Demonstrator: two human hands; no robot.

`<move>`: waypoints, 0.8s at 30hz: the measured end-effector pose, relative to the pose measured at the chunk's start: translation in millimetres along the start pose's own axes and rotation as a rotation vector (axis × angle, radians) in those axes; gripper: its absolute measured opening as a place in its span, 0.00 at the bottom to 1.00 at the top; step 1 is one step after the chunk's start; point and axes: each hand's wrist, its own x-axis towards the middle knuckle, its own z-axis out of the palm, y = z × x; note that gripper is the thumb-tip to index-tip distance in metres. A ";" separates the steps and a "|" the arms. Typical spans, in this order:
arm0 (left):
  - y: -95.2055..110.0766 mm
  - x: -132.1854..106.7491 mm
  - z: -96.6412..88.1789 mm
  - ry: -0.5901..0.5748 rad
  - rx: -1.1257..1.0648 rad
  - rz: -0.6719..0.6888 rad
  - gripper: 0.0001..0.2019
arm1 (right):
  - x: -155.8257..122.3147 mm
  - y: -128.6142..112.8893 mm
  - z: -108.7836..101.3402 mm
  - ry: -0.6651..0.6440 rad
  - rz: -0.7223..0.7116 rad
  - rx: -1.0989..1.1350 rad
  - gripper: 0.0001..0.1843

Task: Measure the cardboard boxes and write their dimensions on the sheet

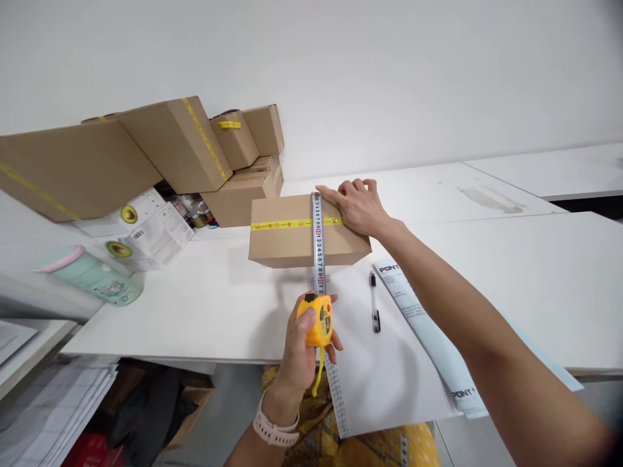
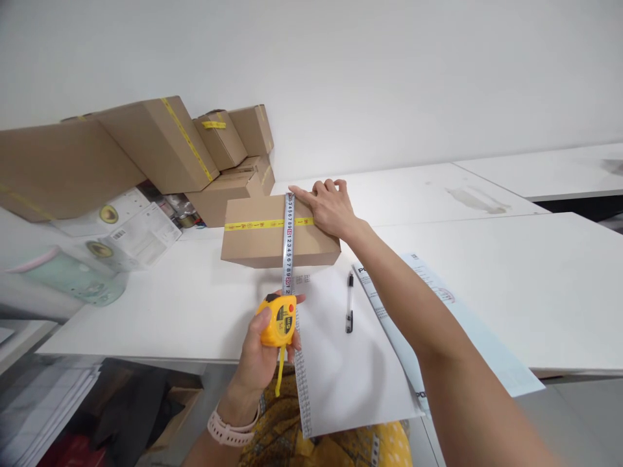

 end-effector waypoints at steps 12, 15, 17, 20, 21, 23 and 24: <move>-17.8 4.6 -7.4 -0.031 0.027 0.059 0.28 | 2.0 -0.1 0.8 -0.017 -0.017 -0.060 0.28; -19.7 4.8 -9.5 -0.041 0.032 0.068 0.28 | 1.1 -1.5 -1.1 -0.036 -0.011 -0.110 0.29; -20.8 5.0 -10.3 -0.047 0.031 0.077 0.29 | 0.3 -3.0 -3.0 -0.049 -0.009 -0.135 0.29; -23.8 5.4 -11.5 -0.060 0.026 0.091 0.28 | -1.0 -5.0 -5.3 -0.071 -0.001 -0.155 0.29; -24.9 5.4 -12.1 -0.065 0.021 0.094 0.28 | -1.5 -5.5 -5.7 -0.076 0.003 -0.154 0.30; -26.1 5.1 -14.4 -0.086 -0.005 0.111 0.27 | -2.3 -6.5 -6.1 -0.074 0.019 -0.138 0.30; -25.4 4.8 -16.2 -0.095 -0.022 0.134 0.26 | -2.7 -7.2 -6.1 -0.067 0.037 -0.125 0.31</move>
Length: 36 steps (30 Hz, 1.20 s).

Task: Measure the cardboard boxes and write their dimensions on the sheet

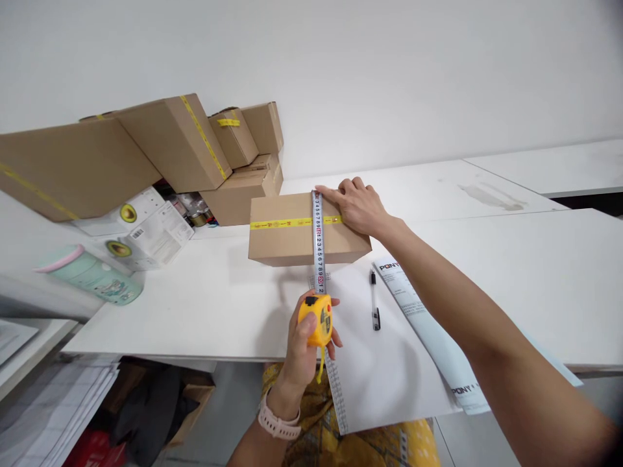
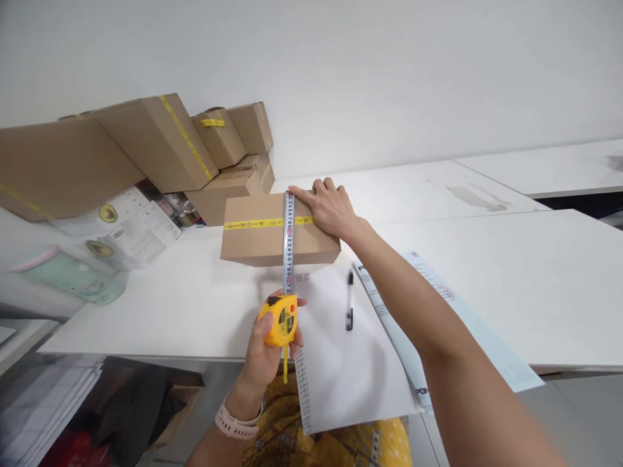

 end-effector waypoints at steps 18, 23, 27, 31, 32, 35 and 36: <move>53.6 43.4 -81.0 0.441 0.094 0.371 0.23 | -52.2 -15.2 14.8 0.283 -0.035 0.126 0.25; 30.3 48.0 -87.3 0.437 0.161 0.224 0.22 | -80.3 -12.7 55.3 0.329 -0.003 0.193 0.22; 29.9 41.9 -90.8 0.431 0.192 0.253 0.22 | -92.1 -14.9 72.3 0.318 -0.003 0.264 0.20; 39.4 17.8 -87.6 0.242 0.255 0.317 0.26 | -85.5 -23.3 52.3 0.394 0.107 0.408 0.18; 40.6 9.3 -86.6 0.157 0.282 0.281 0.27 | -82.7 -25.8 42.5 0.411 0.158 0.500 0.19; 37.3 -18.1 -85.2 -0.094 0.335 0.088 0.30 | -77.3 -33.1 9.8 0.390 0.282 0.868 0.25; 34.1 -26.8 -85.5 -0.158 0.335 0.019 0.31 | -77.3 -35.0 -0.1 0.368 0.303 0.970 0.27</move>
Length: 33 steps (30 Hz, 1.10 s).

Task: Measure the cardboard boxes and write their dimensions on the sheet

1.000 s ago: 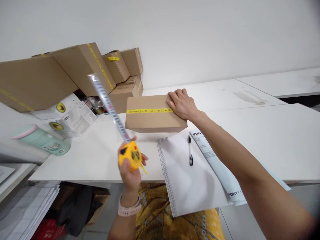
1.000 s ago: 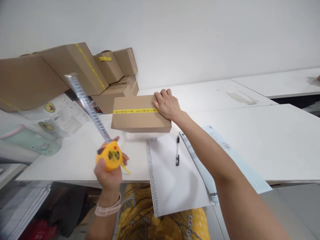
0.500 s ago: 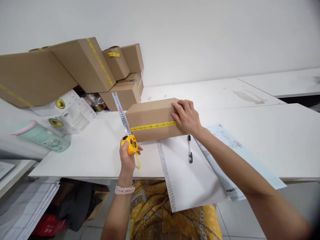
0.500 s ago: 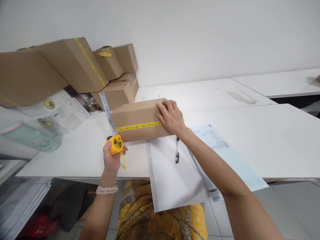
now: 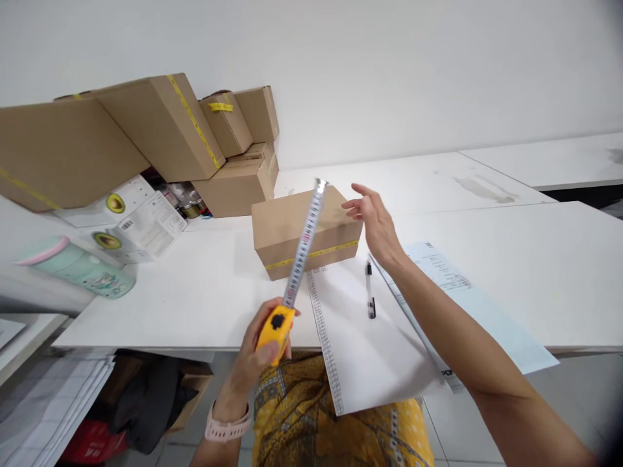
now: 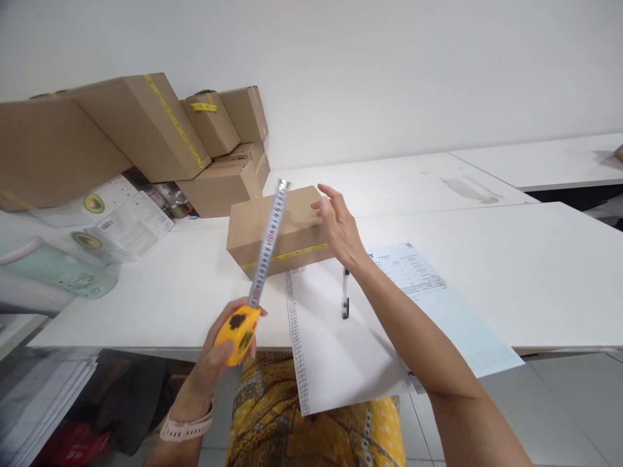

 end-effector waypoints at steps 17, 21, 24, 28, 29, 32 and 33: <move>-7.3 -11.8 46.4 -0.115 0.036 -0.134 0.51 | -138.8 -30.4 6.8 -0.351 0.039 0.131 0.12; -0.6 -6.1 50.7 -0.114 0.087 -0.058 0.47 | -149.0 -19.5 8.2 -0.355 -0.106 -0.071 0.14; 15.1 7.1 40.8 -0.034 0.210 0.092 0.45 | -140.5 3.7 -6.3 -0.226 0.093 -0.287 0.18; 56.1 57.6 21.6 0.257 0.492 0.405 0.38 | -129.7 41.4 -16.0 -0.185 0.412 -0.544 0.22; 66.6 75.2 17.3 0.317 0.549 0.467 0.37 | -129.0 48.3 -14.8 -0.206 0.447 -0.596 0.23; 88.1 128.4 6.9 0.390 0.802 0.525 0.34 | -130.3 57.7 -6.7 -0.268 0.456 -0.721 0.23; 90.6 143.9 4.1 0.397 0.889 0.510 0.33 | -131.0 57.8 -4.2 -0.282 0.446 -0.749 0.22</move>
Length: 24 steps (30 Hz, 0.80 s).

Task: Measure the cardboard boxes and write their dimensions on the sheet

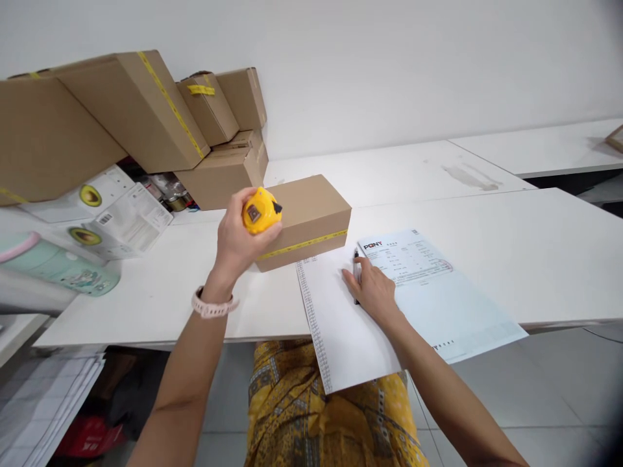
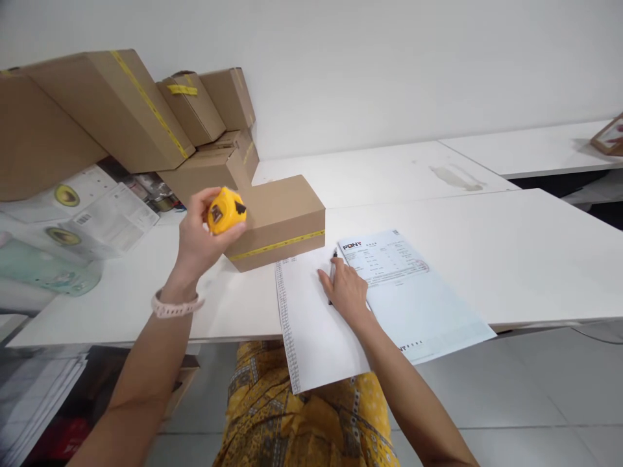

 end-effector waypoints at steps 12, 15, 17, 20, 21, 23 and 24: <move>-37.2 8.6 37.2 0.084 0.192 0.209 0.24 | -3.6 4.9 -20.1 -0.118 -0.069 0.164 0.21; -35.8 -36.8 43.7 -0.102 0.048 0.385 0.12 | -20.7 21.0 -36.8 -0.077 -0.045 0.683 0.19; -42.2 -68.1 52.5 -0.439 -0.026 0.459 0.07 | -35.9 29.3 -50.8 -0.067 -0.054 0.907 0.17; -63.1 -98.9 68.2 -0.690 -0.080 0.409 0.09 | -54.9 31.3 -67.9 0.012 -0.050 0.912 0.13; -71.3 -104.1 73.0 -0.712 -0.093 0.379 0.11 | -58.7 29.0 -70.9 0.065 -0.045 0.874 0.13; -85.7 -109.1 81.0 -0.741 -0.114 0.356 0.16 | -60.9 20.8 -72.1 0.202 -0.011 0.825 0.14; -90.8 -109.8 84.1 -0.762 -0.114 0.368 0.18 | -59.0 15.2 -70.9 0.261 0.014 0.833 0.17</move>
